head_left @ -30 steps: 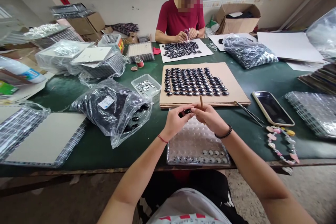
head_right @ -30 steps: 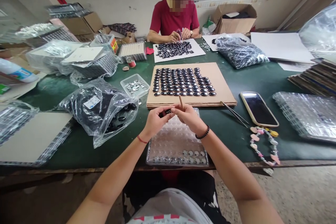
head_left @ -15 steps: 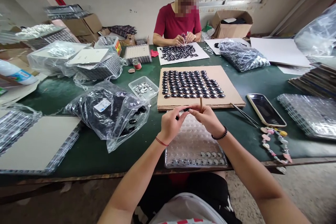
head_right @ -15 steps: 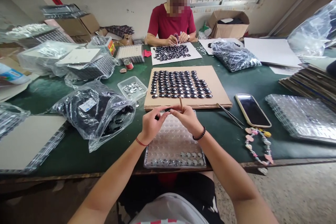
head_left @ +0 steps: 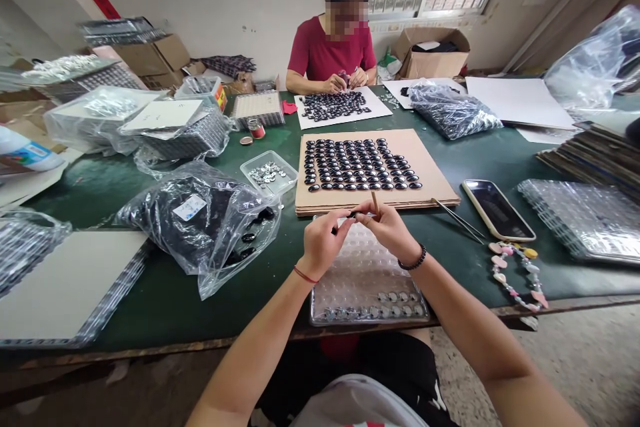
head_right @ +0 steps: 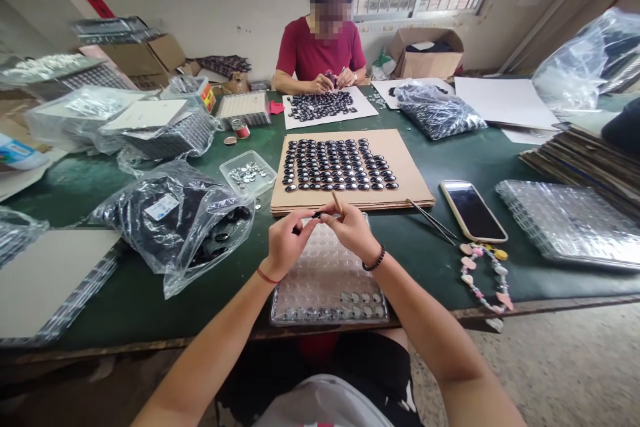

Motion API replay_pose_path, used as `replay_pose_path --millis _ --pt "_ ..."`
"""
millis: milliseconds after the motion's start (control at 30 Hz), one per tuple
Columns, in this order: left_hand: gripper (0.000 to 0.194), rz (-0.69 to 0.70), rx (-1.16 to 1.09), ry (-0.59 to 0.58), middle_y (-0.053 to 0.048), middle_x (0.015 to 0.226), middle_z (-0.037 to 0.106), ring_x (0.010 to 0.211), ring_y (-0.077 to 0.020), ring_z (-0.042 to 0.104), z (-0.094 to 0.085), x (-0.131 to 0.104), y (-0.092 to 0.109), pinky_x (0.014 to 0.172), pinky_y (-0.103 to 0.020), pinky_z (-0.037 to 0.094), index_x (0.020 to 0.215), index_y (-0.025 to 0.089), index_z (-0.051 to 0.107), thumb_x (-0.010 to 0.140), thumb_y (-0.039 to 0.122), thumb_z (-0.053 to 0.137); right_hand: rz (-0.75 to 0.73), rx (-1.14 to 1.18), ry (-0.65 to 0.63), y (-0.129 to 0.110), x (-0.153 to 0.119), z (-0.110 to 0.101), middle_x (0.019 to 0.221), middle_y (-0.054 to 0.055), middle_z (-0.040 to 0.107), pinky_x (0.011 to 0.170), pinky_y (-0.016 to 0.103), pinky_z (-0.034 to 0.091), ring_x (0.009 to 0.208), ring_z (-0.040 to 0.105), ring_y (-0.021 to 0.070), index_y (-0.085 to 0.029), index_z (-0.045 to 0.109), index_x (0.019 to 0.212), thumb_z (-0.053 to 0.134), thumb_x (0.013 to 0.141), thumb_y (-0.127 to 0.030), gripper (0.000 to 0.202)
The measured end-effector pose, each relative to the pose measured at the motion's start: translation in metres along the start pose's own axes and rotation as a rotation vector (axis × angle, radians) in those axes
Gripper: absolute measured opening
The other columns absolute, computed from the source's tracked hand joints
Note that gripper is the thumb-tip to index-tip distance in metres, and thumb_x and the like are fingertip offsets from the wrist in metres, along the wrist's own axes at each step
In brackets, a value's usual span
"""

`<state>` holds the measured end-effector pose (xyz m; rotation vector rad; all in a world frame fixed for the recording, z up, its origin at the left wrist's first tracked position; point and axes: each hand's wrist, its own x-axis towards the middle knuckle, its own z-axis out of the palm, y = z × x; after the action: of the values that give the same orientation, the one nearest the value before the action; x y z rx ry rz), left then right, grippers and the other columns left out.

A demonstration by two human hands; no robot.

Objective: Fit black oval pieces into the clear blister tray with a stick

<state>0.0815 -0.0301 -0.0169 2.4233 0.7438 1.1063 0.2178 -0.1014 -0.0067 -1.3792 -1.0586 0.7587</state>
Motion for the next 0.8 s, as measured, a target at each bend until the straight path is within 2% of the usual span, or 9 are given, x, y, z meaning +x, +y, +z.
replay_pose_path --millis 133,500,800 --pt "0.024 -0.020 0.003 0.017 0.001 0.053 0.054 0.051 -0.0100 0.049 0.0001 0.0004 0.0000 0.054 -0.020 0.036 0.087 0.018 0.062 0.080 0.038 0.051 -0.007 0.007 -0.031 -0.0009 -0.0003 0.0007 0.060 0.001 0.059 0.055 0.025 0.043 0.059 0.057 0.0141 -0.014 0.059 0.087 0.060 0.074 -0.039 0.029" --pt "0.026 -0.072 -0.034 0.020 0.003 0.053 0.050 0.050 -0.0092 0.047 -0.0004 0.0014 -0.0015 0.052 -0.020 0.032 0.086 0.018 0.060 0.079 0.041 0.051 -0.010 0.031 -0.037 0.0012 -0.0012 0.0006 0.063 0.002 0.061 0.057 0.026 0.044 0.062 0.059 0.0148 -0.014 0.058 0.088 0.059 0.075 -0.040 0.029" --pt "0.024 -0.162 -0.108 -0.097 0.002 0.058 0.052 0.053 -0.0102 0.048 -0.0039 0.0046 0.0020 0.054 -0.021 0.033 0.081 0.017 0.054 0.082 0.040 0.046 -0.041 -0.065 -0.009 0.0035 0.0001 0.0031 0.066 0.003 0.061 0.058 0.027 0.046 0.062 0.060 0.0157 -0.015 0.059 0.086 0.057 0.076 -0.039 0.026"
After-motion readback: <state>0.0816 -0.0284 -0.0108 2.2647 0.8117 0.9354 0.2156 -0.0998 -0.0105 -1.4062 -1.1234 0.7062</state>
